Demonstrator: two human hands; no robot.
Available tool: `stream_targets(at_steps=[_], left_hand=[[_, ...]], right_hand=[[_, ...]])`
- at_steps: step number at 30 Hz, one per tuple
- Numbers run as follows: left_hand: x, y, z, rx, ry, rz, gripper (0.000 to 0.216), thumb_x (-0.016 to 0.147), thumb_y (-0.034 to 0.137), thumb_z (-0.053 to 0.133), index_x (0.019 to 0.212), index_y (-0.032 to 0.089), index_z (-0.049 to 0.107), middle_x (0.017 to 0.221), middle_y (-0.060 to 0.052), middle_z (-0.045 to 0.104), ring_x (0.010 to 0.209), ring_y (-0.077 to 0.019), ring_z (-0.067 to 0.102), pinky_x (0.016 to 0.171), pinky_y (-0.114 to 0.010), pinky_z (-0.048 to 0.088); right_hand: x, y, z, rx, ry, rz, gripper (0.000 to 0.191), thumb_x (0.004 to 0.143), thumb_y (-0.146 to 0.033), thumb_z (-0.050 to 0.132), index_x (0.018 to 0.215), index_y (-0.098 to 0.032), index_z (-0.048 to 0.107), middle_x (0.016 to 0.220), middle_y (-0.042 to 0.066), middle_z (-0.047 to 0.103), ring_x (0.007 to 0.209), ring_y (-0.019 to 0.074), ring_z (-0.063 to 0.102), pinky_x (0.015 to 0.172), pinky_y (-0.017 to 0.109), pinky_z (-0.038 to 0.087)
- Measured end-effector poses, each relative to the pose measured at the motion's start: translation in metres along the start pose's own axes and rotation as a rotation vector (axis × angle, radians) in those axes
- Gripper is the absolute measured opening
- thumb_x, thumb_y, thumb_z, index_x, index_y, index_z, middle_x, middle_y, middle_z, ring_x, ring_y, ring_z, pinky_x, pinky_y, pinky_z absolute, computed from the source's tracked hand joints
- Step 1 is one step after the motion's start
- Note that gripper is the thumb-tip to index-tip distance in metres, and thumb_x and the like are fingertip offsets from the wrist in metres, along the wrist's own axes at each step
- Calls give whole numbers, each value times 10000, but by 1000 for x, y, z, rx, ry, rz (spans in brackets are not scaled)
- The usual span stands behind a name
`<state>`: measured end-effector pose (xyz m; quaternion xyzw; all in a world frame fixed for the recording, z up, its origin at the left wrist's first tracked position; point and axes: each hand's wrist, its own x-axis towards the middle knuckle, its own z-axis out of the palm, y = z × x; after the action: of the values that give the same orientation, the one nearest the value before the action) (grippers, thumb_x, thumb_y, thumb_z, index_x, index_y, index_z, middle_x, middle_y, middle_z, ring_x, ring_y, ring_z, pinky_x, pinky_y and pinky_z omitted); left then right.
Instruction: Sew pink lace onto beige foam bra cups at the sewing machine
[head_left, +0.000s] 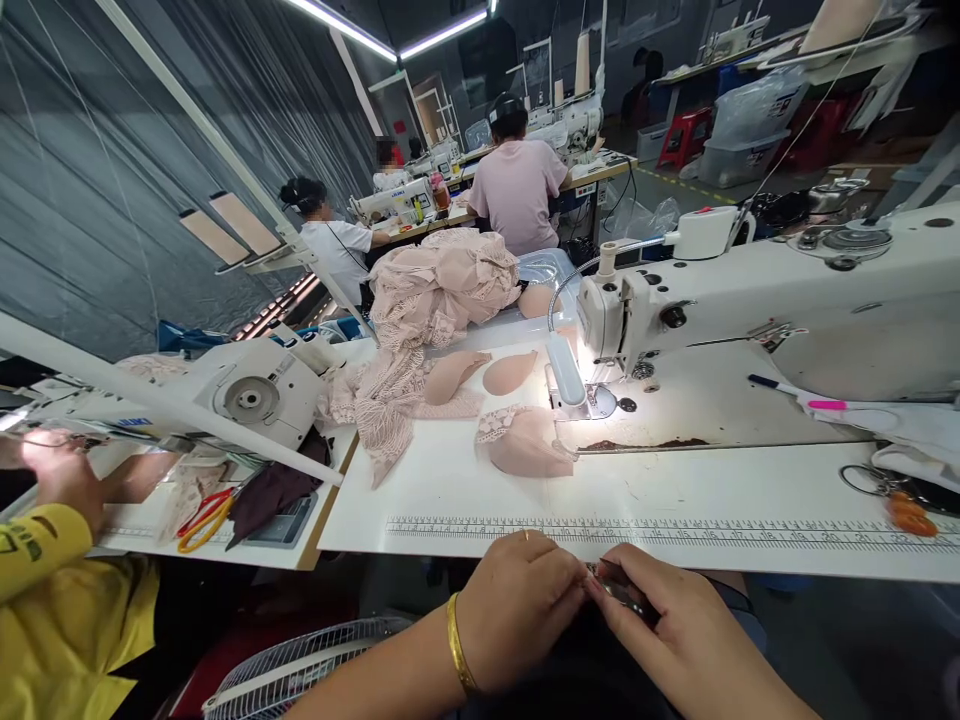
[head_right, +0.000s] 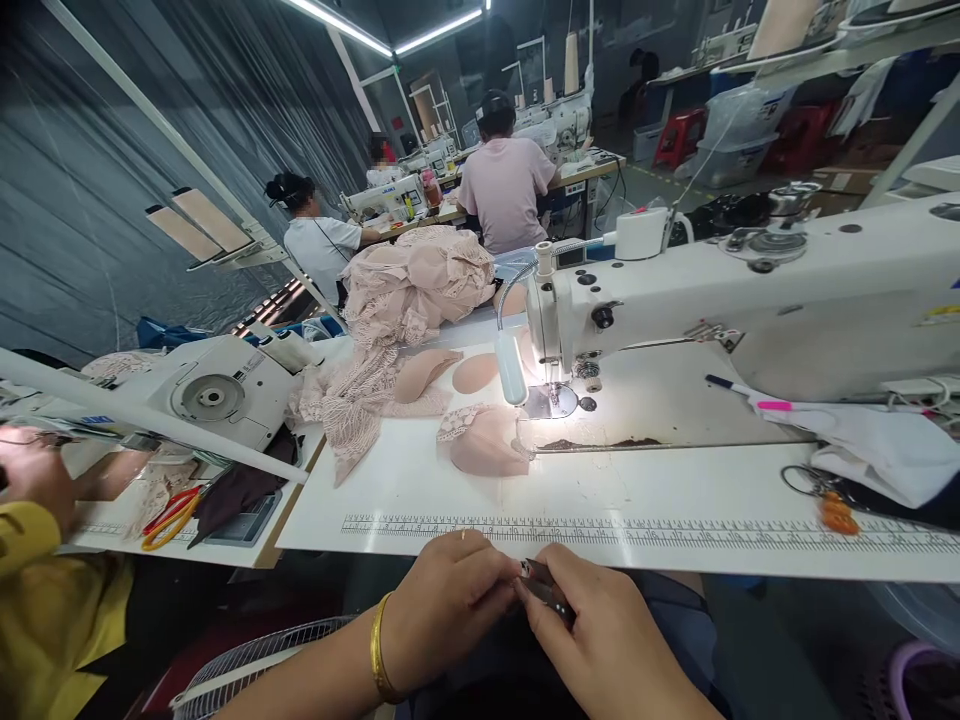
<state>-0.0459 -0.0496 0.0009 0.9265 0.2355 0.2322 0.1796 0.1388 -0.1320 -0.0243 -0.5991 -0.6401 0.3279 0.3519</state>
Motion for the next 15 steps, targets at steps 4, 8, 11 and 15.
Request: stream_targets(at_steps=[4, 8, 11, 15], left_hand=[[-5, 2, 8, 184, 71, 66, 245, 990, 155, 484, 829, 167, 668, 683, -24, 689, 583, -177, 618, 568, -283, 445], [-4, 5, 8, -4, 151, 31, 188, 1003, 214, 558, 875, 170, 689, 676, -8, 680, 592, -142, 614, 591, -241, 457], [-2, 5, 1, -263, 190, -107, 105, 941, 273, 718, 900, 177, 728, 674, 6, 679, 581, -105, 589, 591, -195, 451], [-1, 2, -4, -530, 171, -297, 129, 848, 281, 830, 903, 182, 769, 731, -2, 704, 574, -83, 531, 571, -176, 435]], right_hand=[[1, 3, 11, -57, 100, -35, 202, 939, -251, 459, 737, -259, 456, 608, -71, 545, 526, 129, 497, 518, 229, 399], [1, 11, 15, 70, 187, 58, 180, 909, -290, 516, 735, -255, 489, 600, -71, 475, 531, 130, 453, 505, 222, 383], [0, 17, 11, 240, 244, 174, 209, 920, -362, 549, 753, -242, 509, 674, -50, 464, 616, 139, 453, 566, 224, 410], [-2, 12, 0, 469, 218, 266, 298, 964, -457, 532, 768, -232, 544, 727, -47, 439, 693, 146, 419, 638, 234, 395]])
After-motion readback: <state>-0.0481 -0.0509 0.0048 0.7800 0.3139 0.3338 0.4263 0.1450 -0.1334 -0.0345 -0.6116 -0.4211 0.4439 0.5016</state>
